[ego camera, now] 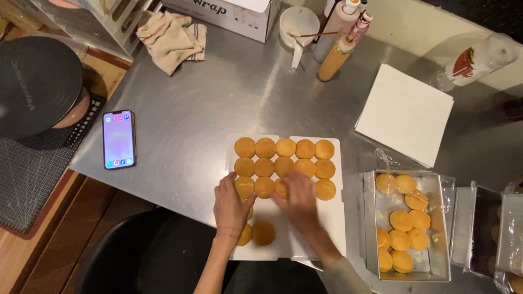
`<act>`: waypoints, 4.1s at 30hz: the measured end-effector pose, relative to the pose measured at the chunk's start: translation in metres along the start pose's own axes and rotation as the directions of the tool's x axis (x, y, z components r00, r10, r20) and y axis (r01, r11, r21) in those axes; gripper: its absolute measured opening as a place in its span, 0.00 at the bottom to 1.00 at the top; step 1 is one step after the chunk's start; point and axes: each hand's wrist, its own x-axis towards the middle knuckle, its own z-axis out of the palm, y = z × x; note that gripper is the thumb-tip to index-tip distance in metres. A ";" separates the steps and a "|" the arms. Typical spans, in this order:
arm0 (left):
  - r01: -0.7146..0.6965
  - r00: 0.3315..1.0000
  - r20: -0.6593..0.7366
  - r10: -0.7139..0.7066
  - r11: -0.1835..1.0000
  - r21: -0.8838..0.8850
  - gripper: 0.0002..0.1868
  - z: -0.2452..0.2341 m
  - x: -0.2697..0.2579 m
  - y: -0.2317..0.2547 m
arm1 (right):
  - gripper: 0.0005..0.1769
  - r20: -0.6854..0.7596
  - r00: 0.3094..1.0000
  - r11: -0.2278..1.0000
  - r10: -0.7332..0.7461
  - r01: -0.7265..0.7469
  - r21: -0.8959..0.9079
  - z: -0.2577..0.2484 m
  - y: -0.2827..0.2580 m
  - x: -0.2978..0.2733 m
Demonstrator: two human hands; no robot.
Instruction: Organizing and packing small round pastries from a large tray into smaller containers and onto a display board.
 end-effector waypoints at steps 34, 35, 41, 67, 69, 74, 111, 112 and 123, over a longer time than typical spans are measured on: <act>-0.597 0.789 0.171 0.590 0.670 0.440 0.42 0.098 0.025 0.013 | 0.38 0.224 0.971 0.997 -0.081 0.082 0.005 -0.019 0.115 -0.044; -0.578 0.810 0.196 0.553 0.691 0.435 0.44 0.087 0.021 0.020 | 0.38 0.162 0.985 0.998 0.058 -0.060 0.003 -0.031 0.113 -0.045; -0.179 0.980 -0.093 0.176 0.984 -0.026 0.29 -0.004 -0.021 0.026 | 0.48 0.296 0.808 0.783 0.509 -0.577 0.231 -0.054 0.112 -0.066; 0.086 0.994 0.068 -0.083 0.995 -0.050 0.36 0.025 -0.037 -0.066 | 0.42 0.543 0.750 0.695 0.377 -0.616 0.370 -0.040 -0.099 -0.104; 0.021 0.998 0.058 -0.016 0.995 -0.097 0.43 0.006 -0.042 -0.061 | 0.54 0.522 0.800 0.857 0.296 -0.464 0.225 -0.037 -0.097 -0.115; 0.071 0.989 0.145 -0.030 0.955 -0.289 0.46 -0.048 -0.086 -0.059 | 0.48 0.405 0.877 0.874 0.258 -0.391 0.290 -0.033 -0.106 -0.109; -0.199 0.973 -0.159 0.167 0.956 -0.215 0.46 0.036 -0.115 -0.128 | 0.37 0.342 0.756 0.387 0.558 -0.602 0.698 -0.111 0.000 -0.136; -0.202 0.973 -0.152 0.172 0.956 -0.214 0.46 0.037 -0.113 -0.126 | 0.37 0.340 0.752 0.385 0.564 -0.604 0.698 -0.120 0.045 -0.148; -0.143 0.892 -0.442 0.095 0.987 -0.077 0.29 0.077 -0.131 -0.099 | 0.46 0.316 0.862 0.918 0.396 -0.379 -0.117 -0.096 0.261 -0.152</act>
